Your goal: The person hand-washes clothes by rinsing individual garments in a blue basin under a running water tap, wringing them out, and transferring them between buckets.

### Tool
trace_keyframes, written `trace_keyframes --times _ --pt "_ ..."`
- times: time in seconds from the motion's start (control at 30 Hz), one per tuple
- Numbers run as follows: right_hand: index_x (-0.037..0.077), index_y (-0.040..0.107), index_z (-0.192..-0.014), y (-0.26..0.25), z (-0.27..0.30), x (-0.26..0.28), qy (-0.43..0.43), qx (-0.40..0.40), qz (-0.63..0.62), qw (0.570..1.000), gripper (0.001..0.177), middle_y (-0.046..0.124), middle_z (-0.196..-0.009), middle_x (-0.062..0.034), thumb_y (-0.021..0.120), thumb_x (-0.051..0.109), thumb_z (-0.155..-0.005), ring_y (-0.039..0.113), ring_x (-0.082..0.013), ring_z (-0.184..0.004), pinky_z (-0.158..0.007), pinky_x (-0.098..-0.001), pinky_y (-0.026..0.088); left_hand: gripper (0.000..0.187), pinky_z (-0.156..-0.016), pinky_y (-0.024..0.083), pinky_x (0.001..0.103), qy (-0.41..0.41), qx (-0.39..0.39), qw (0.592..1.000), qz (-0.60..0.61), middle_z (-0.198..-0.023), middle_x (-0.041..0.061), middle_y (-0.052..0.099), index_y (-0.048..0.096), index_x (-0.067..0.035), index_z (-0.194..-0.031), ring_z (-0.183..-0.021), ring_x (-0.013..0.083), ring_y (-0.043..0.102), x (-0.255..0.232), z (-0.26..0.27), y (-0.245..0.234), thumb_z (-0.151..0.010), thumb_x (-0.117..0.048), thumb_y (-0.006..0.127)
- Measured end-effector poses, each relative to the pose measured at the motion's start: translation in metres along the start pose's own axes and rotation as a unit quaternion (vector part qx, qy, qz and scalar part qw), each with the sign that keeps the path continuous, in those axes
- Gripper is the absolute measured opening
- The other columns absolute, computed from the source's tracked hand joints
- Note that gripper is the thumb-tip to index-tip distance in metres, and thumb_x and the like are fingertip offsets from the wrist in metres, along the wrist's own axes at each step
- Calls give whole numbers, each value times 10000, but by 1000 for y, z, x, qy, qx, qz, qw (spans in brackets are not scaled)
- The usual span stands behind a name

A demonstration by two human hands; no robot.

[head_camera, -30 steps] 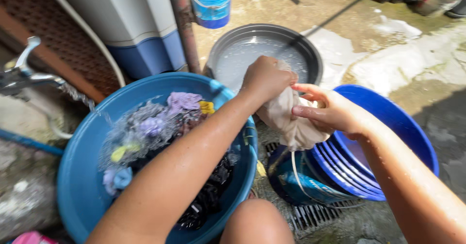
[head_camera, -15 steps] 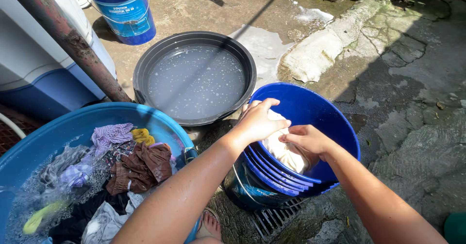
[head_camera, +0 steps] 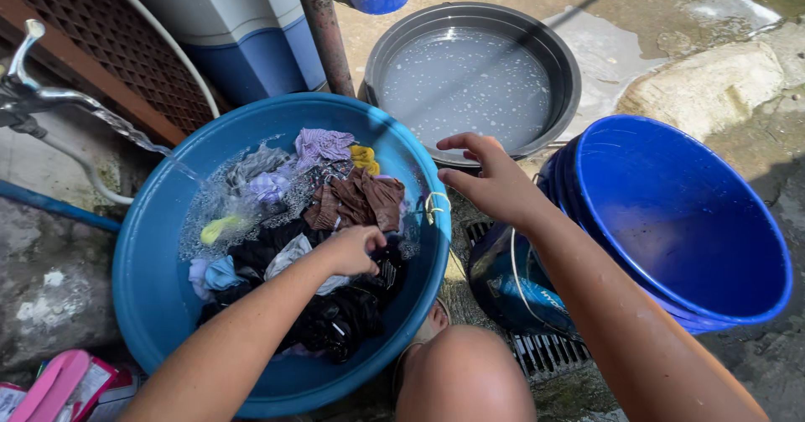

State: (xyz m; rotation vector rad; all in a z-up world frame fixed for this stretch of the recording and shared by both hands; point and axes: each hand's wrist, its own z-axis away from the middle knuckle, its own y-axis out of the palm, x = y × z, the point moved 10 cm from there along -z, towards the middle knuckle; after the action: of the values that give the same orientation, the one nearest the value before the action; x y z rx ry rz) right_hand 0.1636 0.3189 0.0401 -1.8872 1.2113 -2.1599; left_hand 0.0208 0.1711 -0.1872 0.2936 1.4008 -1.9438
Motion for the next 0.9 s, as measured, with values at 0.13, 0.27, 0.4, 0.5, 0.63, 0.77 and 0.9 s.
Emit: trace_keyframes --times 0.13,0.27,0.4,0.5,0.63,0.77,0.9 --pt "203 621 -1323 90 -31 37 43 72 -39 996 493 484 -1385 -119 738 310 -856 540 -268 -1286 -962 -402 529 1016 -1048 496 452 -208 166 956 -123 -1532 114 437 396 -316 -1532 -1346 358 527 99 106 73 -679 -165 928" --pt "188 597 -1330 172 -46 79 23 134 -80 988 537 550 -1325 -131 726 353 -836 624 -262 -1199 -927 -416 583 1075 -1104 419 480 -202 93 963 -151 -1621 130 248 185 -405 -1618 -1457 348 351 109 139 116 -811 -32 789" --pt "182 597 -1355 228 -44 94 -36 147 -32 988 553 575 -1305 -129 738 385 -861 642 -260 -1150 -1015 -385 513 1017 -1164 353 464 -184 -33 967 -172 -1607 119 283 129 -417 -1636 -1418 315 375 117 140 128 -884 3 669" --pt "191 571 -1379 254 -37 69 -25 220 61 973 598 557 -1289 -145 769 398 -854 595 -276 -1163 -994 -410 495 958 -1179 304 513 -215 -79 956 -183 -1569 74 307 129 -383 -1630 -1424 282 356 155 159 130 -900 -36 642" --pt "209 578 -1355 251 -49 39 22 221 75 972 574 554 -1306 -124 729 396 -833 650 -265 -1112 -944 -407 551 718 -1226 198 539 -305 -60 927 -209 -1544 59 330 318 -324 -1522 -1497 280 231 213 167 137 -903 -142 635" --pt "221 549 -1379 263 -56 13 36 241 119 962 614 547 -1300 -131 738 403 -824 685 -269 -1093 -971 -397 537 374 -1246 252 577 -258 -81 935 -230 -1456 48 516 541 -206 -1377 -1479 261 353 216 130 123 -1010 -215 614" --pt "182 526 -1406 290 -64 -25 29 307 137 941 723 541 -1406 -137 786 432 -779 637 -279 -1230 -1042 -397 501 495 -1081 451 499 -215 -5 974 -69 -1279 95 654 639 -166 -1250 -1261 311 585 213 120 67 -800 -292 802"
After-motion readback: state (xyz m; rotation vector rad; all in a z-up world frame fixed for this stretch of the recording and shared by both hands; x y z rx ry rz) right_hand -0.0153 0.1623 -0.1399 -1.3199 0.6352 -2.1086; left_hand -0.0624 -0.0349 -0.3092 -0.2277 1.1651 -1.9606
